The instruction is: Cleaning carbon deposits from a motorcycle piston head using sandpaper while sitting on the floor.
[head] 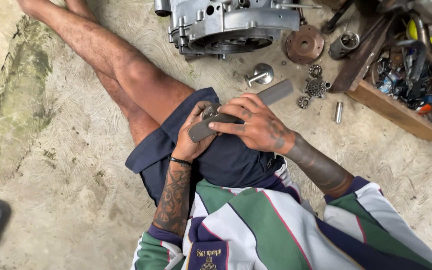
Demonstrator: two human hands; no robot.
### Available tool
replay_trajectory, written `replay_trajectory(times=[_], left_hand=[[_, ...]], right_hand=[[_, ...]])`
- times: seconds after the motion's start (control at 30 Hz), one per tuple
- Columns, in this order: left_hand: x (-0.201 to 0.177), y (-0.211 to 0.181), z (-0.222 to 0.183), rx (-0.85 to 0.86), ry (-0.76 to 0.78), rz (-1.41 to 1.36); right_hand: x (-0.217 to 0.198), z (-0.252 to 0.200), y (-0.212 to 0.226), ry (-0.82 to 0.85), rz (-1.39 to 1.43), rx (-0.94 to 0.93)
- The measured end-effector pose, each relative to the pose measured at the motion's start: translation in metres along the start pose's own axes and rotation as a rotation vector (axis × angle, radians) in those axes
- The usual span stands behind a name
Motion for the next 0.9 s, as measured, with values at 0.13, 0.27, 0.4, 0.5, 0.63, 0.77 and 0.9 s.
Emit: replay_trajectory(times=[0.13, 0.27, 0.4, 0.5, 0.63, 0.77, 0.9], left_hand=[[0.009, -0.003, 0.001, -0.02, 0.0, 0.014], [0.005, 0.001, 0.0, -0.001, 0.005, 0.003], [0.011, -0.003, 0.002, 0.006, -0.01, -0.002], [-0.001, 0.001, 0.003, -0.006, -0.007, -0.006], [-0.009, 0.008, 0.004, -0.034, 0.002, -0.034], [0.006, 0.002, 0.006, 0.005, 0.011, -0.003], [0.004, 0.003, 0.005, -0.001, 0.015, -0.042]], right_hand=[[0.0, -0.007, -0.032, -0.036, 0.018, 0.102], [0.003, -0.002, 0.0, -0.014, 0.087, 0.046], [-0.004, 0.0, -0.02, -0.027, 0.035, 0.027], [-0.003, 0.002, -0.005, 0.017, 0.064, 0.044], [0.007, -0.005, -0.017, -0.019, 0.034, -0.025], [0.001, 0.0, -0.023, -0.065, -0.051, -0.003], [0.003, -0.002, -0.013, -0.049, 0.072, -0.037]])
Point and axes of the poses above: each hand's wrist, its own z-axis towards the middle knuckle, its own x-axis out of the palm, y = z × x, the point moved 4 cm from there along z, towards the middle knuckle, and after that the axes turned 1 degree about -z, right-handed, at the moved point
